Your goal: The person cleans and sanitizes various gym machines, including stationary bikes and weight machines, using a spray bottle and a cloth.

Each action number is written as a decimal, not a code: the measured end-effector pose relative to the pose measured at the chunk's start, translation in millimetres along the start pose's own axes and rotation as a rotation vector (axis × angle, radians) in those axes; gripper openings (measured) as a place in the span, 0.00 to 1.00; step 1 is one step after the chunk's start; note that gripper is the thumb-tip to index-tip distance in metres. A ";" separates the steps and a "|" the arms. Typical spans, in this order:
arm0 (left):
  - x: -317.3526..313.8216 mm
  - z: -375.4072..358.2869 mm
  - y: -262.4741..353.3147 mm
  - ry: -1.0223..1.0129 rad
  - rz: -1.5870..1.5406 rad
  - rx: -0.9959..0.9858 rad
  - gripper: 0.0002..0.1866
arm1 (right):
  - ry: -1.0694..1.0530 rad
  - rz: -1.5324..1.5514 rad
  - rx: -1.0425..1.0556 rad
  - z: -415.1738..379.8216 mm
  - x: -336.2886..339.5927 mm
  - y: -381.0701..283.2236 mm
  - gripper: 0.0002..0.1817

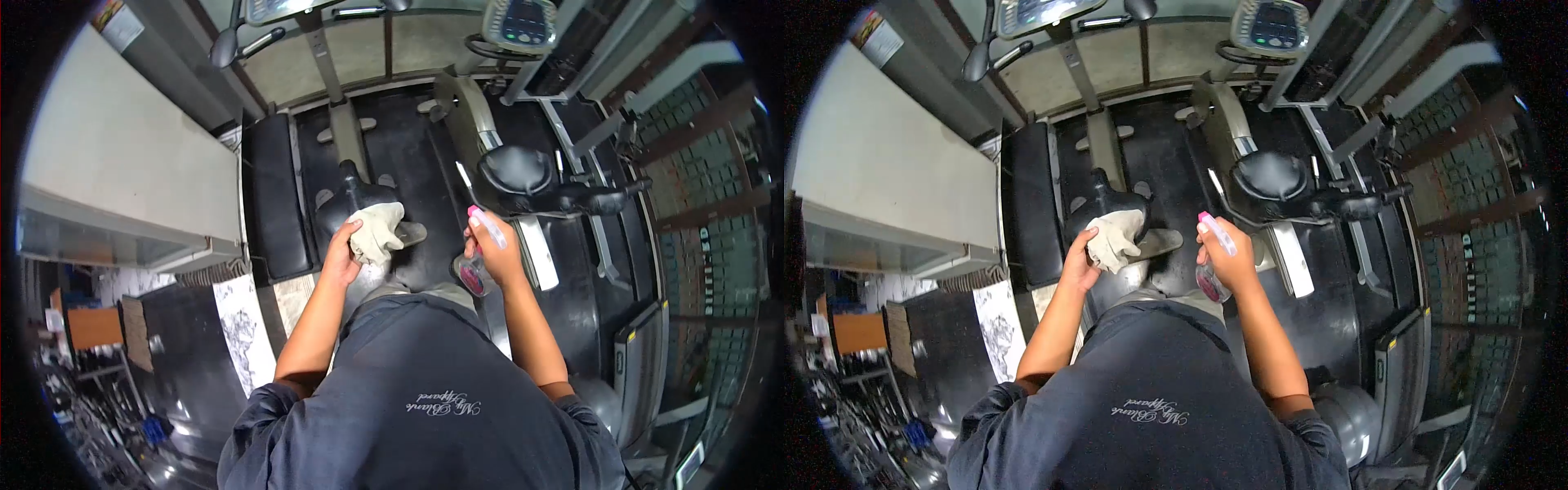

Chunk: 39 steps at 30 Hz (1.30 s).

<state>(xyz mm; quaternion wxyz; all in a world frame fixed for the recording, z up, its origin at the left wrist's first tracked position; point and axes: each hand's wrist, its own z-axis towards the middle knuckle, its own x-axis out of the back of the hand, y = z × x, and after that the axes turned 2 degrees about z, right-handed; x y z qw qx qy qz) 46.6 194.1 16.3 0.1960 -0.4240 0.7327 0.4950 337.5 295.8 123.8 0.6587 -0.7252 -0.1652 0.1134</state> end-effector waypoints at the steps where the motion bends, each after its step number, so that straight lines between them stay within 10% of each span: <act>1: 1.9 3.1 3.5 0.029 -0.017 -0.015 0.25 | -0.025 -0.008 -0.003 17.3 -0.3 2.0 0.16; 26: 11.1 36.7 -78.8 0.718 -0.571 -0.753 0.28 | -1.147 -0.282 0.031 313.8 -112.3 55.1 0.21; 39: 31.4 73.5 -127.2 0.865 -0.674 -0.640 0.19 | -1.392 -0.640 0.077 334.7 -146.4 140.6 0.11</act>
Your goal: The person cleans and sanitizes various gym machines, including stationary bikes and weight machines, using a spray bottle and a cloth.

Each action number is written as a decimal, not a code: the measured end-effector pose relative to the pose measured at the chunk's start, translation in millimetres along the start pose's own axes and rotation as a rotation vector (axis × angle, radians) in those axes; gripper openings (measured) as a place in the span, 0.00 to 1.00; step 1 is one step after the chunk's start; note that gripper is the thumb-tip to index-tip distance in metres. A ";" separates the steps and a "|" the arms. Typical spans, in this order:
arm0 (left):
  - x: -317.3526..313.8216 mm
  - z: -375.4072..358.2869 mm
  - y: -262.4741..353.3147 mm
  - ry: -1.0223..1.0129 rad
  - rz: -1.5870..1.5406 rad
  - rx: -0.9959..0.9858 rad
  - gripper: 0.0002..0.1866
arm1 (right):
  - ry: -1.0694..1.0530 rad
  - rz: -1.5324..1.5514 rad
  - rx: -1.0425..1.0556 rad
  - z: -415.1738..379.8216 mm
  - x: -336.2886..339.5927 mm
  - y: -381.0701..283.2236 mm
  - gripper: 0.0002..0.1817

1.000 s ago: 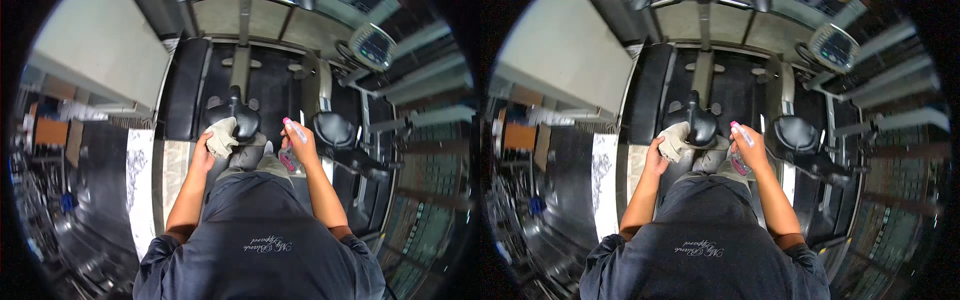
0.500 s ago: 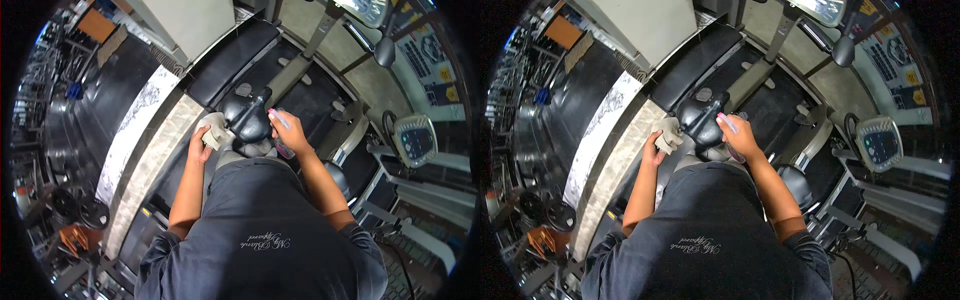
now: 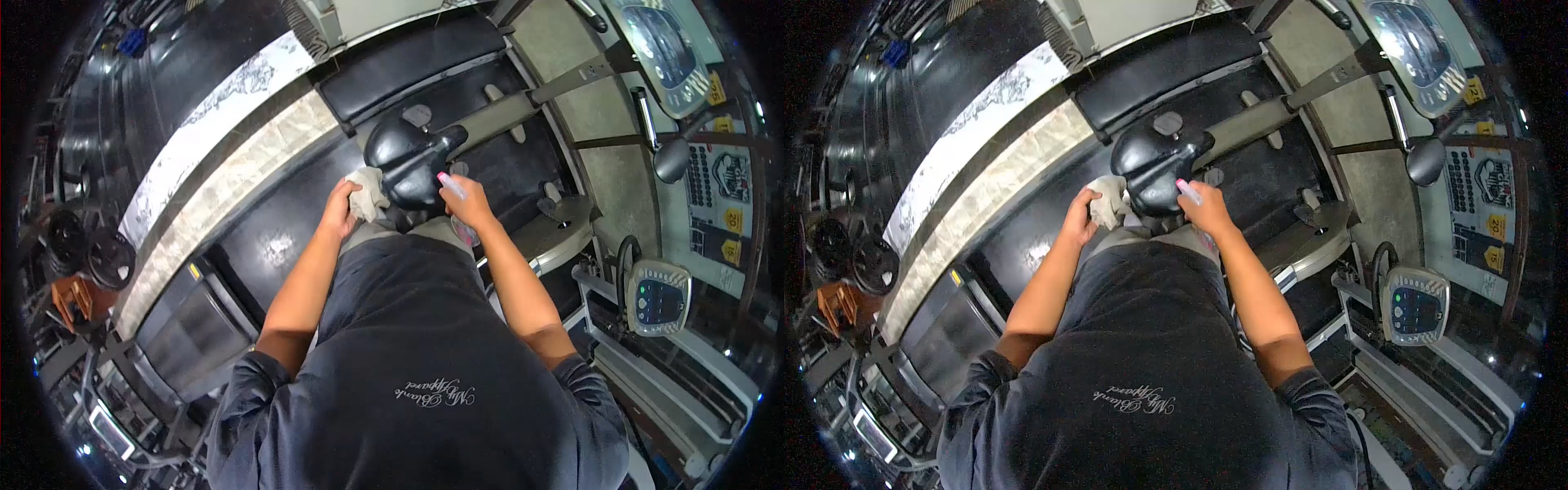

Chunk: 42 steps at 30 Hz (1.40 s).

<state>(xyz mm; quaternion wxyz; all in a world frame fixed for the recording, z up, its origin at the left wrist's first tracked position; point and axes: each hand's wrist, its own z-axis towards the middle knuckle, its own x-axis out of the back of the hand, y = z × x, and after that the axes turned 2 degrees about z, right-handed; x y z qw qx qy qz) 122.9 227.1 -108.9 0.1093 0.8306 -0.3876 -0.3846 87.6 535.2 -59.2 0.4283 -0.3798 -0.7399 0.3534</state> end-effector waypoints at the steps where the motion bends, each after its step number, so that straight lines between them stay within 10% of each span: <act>1: 4.0 0.8 -3.7 0.010 0.012 0.007 0.20 | -0.016 -0.022 -0.018 2.3 -2.0 1.1 0.11; 42: -30.2 6.4 -99.1 0.376 0.312 -0.393 0.23 | -0.292 -0.259 0.186 86.5 3.3 74.5 0.15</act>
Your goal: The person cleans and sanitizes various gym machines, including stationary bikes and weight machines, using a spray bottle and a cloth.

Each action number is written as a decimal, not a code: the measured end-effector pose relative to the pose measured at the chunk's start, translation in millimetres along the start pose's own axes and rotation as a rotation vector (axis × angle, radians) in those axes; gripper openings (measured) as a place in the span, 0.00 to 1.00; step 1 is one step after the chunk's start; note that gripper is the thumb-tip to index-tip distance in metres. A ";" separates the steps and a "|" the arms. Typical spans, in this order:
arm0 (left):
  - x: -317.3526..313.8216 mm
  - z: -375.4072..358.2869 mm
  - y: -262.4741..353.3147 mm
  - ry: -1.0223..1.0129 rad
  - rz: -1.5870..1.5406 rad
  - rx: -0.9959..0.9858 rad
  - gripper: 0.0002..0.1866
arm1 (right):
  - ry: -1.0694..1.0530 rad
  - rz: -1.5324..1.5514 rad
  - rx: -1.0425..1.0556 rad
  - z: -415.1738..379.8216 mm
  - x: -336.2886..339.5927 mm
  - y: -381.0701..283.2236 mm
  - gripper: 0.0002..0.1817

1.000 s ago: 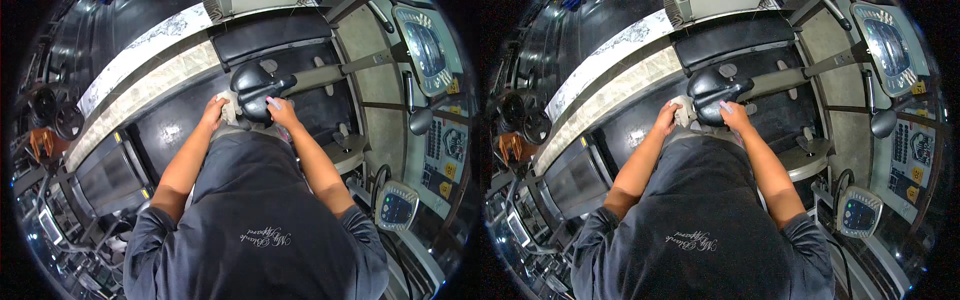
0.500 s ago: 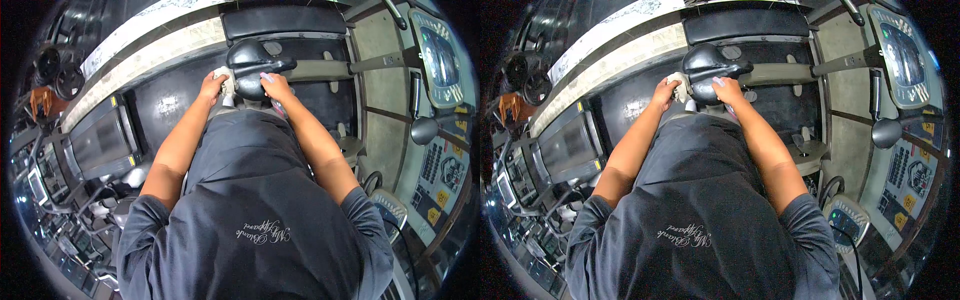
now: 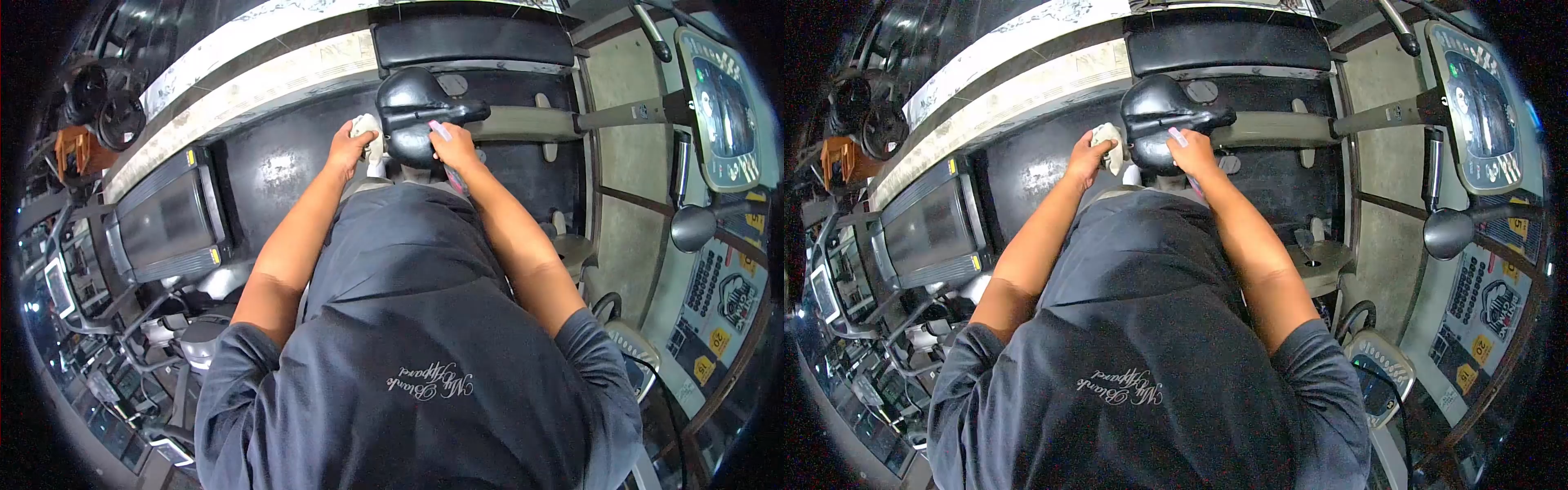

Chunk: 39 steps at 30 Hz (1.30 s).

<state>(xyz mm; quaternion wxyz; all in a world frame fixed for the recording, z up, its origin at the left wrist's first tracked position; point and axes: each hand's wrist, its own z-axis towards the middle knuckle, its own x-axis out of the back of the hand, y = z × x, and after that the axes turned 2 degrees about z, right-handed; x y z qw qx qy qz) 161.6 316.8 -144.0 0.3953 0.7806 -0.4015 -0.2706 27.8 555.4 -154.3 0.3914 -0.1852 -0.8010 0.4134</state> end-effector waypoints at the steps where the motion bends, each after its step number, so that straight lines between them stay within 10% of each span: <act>1: -1.8 0.3 1.9 -0.013 0.070 -0.031 0.23 | 0.016 0.004 0.009 -3.3 0.6 -2.0 0.15; 11: -65.4 72.8 -5.0 -0.041 0.874 -0.724 0.25 | 0.178 0.024 0.049 -51.1 24.3 -4.4 0.14; 24: -41.4 105.4 -14.1 -0.494 1.527 -0.657 0.21 | 0.295 -0.097 -0.097 -79.5 32.4 -10.8 0.14; 35: -90.1 91.1 -34.8 -0.324 1.021 -0.851 0.22 | 0.247 -0.155 0.042 -88.8 30.0 -24.4 0.12; 39: -46.4 88.7 -10.7 -0.600 1.280 -0.826 0.24 | 0.250 -0.134 0.073 -85.2 38.0 -15.1 0.12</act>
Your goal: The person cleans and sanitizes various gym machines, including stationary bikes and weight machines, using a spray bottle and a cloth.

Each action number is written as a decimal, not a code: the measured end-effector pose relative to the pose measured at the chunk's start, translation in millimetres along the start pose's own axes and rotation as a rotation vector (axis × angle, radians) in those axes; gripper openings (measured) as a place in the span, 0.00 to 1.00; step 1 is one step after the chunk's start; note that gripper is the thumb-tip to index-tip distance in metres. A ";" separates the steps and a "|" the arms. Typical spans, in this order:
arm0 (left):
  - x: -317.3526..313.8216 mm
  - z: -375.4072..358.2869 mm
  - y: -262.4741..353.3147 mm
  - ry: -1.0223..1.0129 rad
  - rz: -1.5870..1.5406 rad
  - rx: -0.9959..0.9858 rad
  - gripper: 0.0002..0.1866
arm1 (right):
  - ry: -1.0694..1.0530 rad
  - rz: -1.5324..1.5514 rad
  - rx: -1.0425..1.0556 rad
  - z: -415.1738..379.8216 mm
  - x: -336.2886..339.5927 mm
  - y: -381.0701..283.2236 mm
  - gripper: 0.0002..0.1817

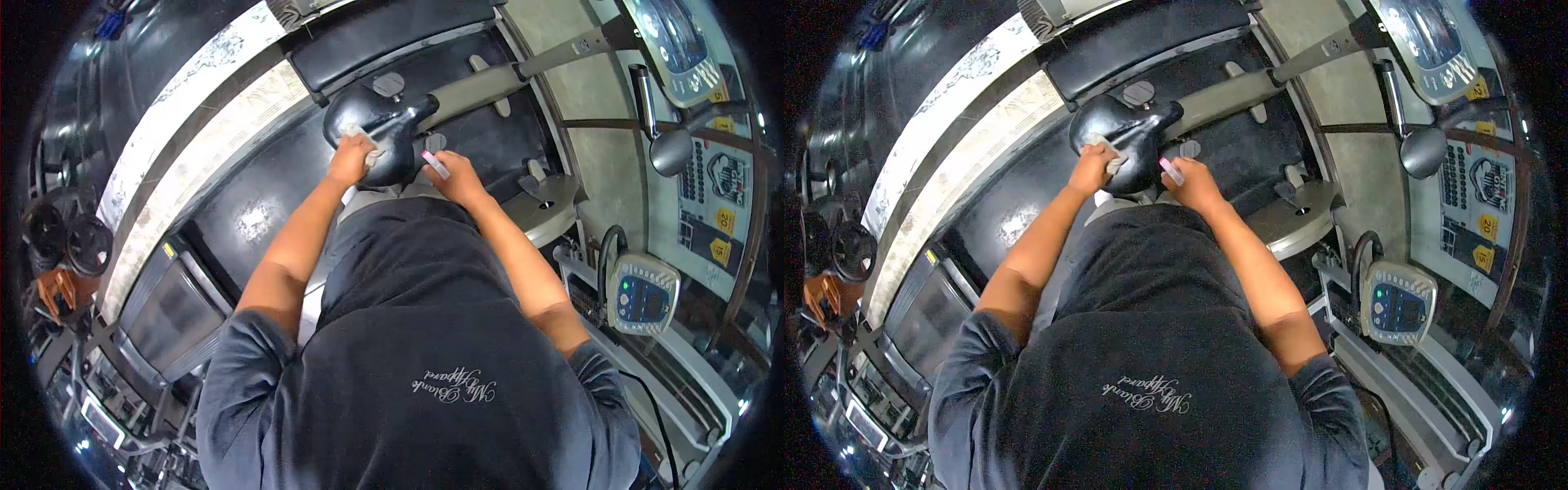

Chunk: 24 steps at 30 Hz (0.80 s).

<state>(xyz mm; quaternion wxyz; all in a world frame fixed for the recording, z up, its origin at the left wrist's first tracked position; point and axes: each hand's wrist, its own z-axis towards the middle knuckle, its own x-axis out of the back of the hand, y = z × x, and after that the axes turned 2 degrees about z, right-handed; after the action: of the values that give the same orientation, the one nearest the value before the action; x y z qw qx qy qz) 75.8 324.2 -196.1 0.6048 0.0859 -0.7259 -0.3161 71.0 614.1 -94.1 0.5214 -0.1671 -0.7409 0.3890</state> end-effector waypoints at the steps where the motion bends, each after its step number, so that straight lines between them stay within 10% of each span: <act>1: -2.3 -7.0 -12.5 0.020 0.023 0.070 0.25 | 0.003 0.006 0.002 -0.7 2.2 1.4 0.12; 8: -24.8 29.4 -4.5 0.456 -0.079 0.345 0.24 | -0.022 0.034 -0.029 -0.8 8.7 8.6 0.13; 16: -24.8 9.9 26.7 -0.026 -0.019 0.028 0.24 | -0.057 0.010 0.002 8.2 7.9 16.0 0.15; 20: -1.5 -1.4 -6.4 0.120 0.077 0.436 0.23 | -0.057 0.038 -0.017 3.7 5.3 29.9 0.16; 24: -25.1 11.2 35.4 0.165 0.110 0.255 0.25 | -0.053 0.040 -0.008 3.0 7.2 30.8 0.16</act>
<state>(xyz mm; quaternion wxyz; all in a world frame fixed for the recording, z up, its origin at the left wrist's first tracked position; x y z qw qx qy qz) 80.8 368.7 -197.6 0.6631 0.1476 -0.7115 -0.1797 60.5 637.3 -113.1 0.4929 -0.1734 -0.7525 0.4009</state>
